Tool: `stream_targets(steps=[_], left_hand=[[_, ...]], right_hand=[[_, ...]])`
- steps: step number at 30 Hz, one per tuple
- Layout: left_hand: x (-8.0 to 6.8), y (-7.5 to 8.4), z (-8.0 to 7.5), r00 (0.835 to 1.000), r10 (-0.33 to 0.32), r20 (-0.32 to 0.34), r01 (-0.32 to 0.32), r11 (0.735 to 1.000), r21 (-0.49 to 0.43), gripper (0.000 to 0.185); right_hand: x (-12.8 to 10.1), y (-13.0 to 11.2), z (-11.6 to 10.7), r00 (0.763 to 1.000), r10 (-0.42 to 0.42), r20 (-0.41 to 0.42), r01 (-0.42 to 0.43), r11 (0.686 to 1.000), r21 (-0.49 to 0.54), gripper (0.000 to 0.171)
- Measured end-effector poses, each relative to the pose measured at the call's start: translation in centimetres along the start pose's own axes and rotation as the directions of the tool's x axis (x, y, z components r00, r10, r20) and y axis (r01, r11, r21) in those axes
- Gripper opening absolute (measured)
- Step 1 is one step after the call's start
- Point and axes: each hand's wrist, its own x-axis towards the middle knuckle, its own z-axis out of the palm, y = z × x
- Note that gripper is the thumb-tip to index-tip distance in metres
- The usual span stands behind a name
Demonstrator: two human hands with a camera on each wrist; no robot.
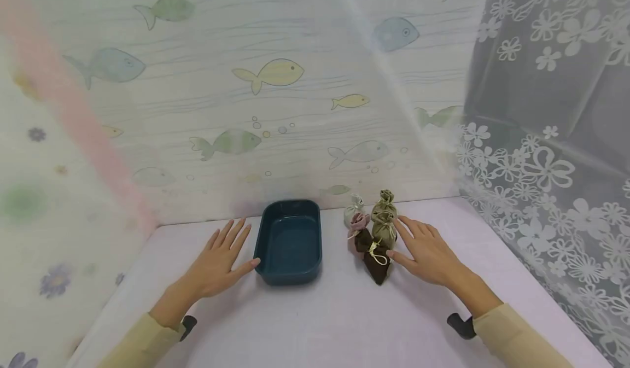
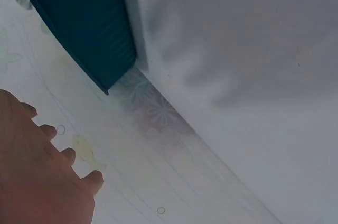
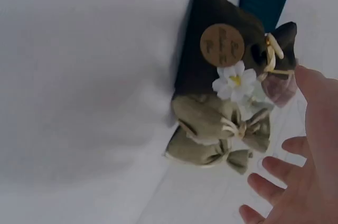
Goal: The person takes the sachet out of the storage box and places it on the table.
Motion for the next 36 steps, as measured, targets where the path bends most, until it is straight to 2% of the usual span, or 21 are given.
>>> stream_targets(steps=[5,12,25,29,36], left_hand=[[0.2,0.7,0.0,1.000,-0.005,0.024,0.006,1.000,-0.025,0.098],[0.4,1.2,-0.2,0.999,-0.013,0.035,0.015,0.999,-0.044,0.103],[0.7,2.0,1.3,0.995,-0.015,0.097,0.026,0.994,-0.110,0.107],[0.6,2.2,1.6,0.993,-0.017,0.115,0.032,0.991,-0.128,0.109],[0.3,2.4,2.6,0.992,-0.019,0.125,0.037,0.989,-0.143,0.105]], right_hand=[[0.4,-0.6,0.3,1.000,0.003,-0.005,-0.003,0.999,0.044,0.079],[0.9,-1.5,0.4,0.998,-0.009,-0.069,0.014,0.997,0.073,0.074],[1.3,-2.7,1.4,0.998,0.066,0.014,-0.068,0.972,0.227,0.074],[1.8,-2.8,1.9,0.997,0.080,-0.007,-0.075,0.964,0.254,0.067],[2.5,-2.7,3.2,0.995,0.048,-0.083,-0.021,0.953,0.302,0.040]])
